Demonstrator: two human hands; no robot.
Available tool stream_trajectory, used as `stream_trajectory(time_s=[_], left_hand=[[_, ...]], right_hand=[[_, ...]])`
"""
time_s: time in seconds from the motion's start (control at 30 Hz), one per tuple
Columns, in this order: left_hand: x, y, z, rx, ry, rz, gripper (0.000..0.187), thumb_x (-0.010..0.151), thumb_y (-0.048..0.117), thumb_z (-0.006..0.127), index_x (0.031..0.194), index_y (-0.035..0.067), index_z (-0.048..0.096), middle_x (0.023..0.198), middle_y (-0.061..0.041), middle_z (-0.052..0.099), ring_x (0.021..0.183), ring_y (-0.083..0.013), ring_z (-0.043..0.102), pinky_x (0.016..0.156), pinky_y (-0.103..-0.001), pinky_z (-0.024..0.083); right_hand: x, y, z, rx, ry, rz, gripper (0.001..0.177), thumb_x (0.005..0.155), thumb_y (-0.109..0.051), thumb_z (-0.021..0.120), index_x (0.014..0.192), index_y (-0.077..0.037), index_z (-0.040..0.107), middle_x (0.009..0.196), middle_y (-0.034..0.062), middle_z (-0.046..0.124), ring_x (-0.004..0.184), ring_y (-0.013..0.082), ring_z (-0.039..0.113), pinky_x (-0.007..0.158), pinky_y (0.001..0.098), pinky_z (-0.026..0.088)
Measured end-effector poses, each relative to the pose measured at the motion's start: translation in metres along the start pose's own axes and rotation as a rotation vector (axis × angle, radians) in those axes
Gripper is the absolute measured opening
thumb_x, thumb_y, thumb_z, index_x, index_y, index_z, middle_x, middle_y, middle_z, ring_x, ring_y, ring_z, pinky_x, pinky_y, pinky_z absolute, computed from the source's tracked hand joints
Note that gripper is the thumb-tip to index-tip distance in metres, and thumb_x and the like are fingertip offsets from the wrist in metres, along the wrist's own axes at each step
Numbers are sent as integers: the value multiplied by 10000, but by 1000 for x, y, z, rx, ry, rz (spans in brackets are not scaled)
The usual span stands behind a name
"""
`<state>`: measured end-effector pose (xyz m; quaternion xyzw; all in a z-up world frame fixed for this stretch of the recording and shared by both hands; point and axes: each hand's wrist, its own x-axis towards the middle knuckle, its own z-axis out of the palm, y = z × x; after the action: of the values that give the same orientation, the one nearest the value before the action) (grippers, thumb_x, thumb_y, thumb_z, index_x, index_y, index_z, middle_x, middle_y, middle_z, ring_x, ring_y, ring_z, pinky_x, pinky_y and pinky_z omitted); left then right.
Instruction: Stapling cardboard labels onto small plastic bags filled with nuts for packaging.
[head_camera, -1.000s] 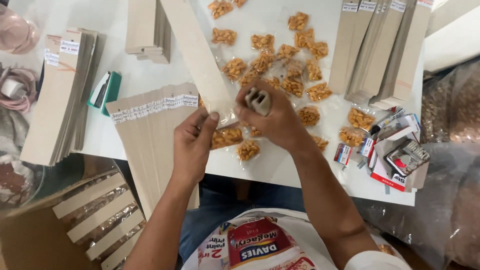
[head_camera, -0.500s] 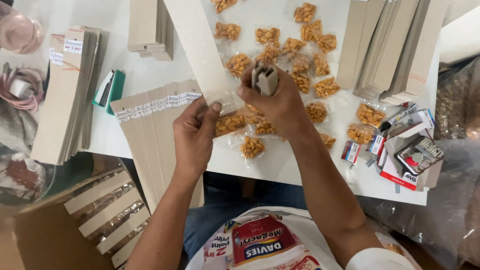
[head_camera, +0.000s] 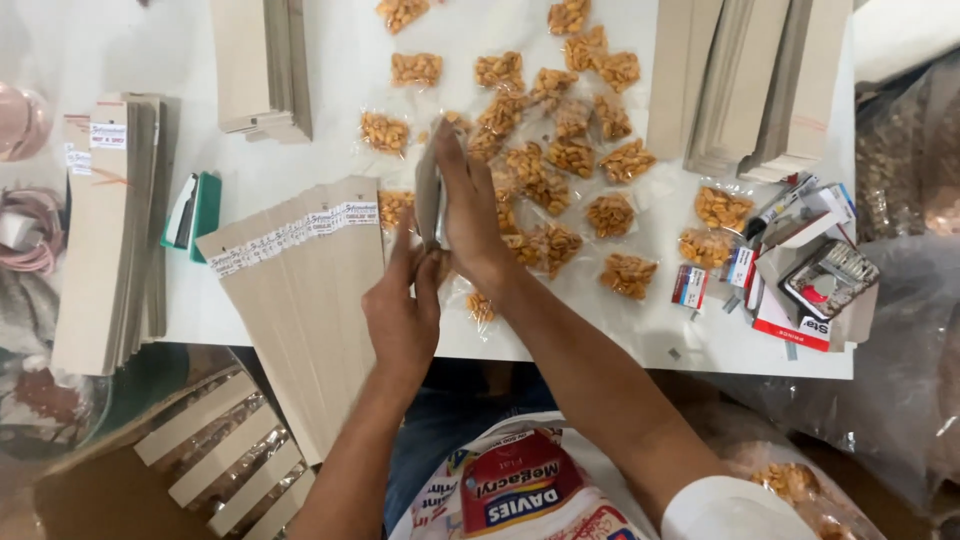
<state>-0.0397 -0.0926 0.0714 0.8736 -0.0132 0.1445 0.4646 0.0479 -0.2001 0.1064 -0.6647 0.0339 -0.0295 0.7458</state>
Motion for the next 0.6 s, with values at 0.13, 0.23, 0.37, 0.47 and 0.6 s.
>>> stream_trajectory(time_s=[0.13, 0.23, 0.37, 0.47, 0.6], left_hand=[[-5, -61, -3, -115, 9, -202, 82, 1004, 143, 684, 1033, 139, 761, 698, -32, 726, 627, -139, 699, 570, -312, 545], [4, -91, -10, -278, 18, -286, 182, 1009, 104, 648, 828, 92, 638, 609, -5, 583, 571, -93, 512, 531, -251, 441], [16, -53, -19, -417, 46, -405, 253, 1031, 133, 625, 779, 119, 619, 574, 22, 535, 535, -76, 506, 531, -237, 441], [28, -37, -15, -561, 7, -444, 191, 1031, 139, 619, 847, 121, 667, 640, 77, 490, 597, -39, 491, 590, -195, 427], [30, -7, -22, -680, -102, -522, 200, 1033, 199, 585, 867, 125, 670, 695, 21, 547, 656, -100, 549, 671, -276, 486]], right_hand=[[18, 61, -51, -941, -69, -138, 506, 859, -539, 784, 1251, -232, 693, 1115, 71, 731, 1090, 289, 714, 941, 426, 563], [48, 139, -104, -1483, 31, -462, 390, 706, -353, 880, 1015, -157, 746, 968, 73, 658, 892, 321, 699, 780, 497, 577], [30, 80, -104, -1358, 69, -493, 369, 770, -333, 856, 1039, -161, 671, 897, 36, 609, 846, 283, 669, 746, 447, 551], [8, 3, -74, -251, -347, -183, 172, 1032, -249, 677, 969, -89, 662, 843, 68, 625, 846, 269, 613, 848, 486, 498], [14, 3, -57, -480, -402, -132, 176, 949, -284, 734, 917, -127, 664, 769, 57, 675, 765, 219, 657, 733, 398, 502]])
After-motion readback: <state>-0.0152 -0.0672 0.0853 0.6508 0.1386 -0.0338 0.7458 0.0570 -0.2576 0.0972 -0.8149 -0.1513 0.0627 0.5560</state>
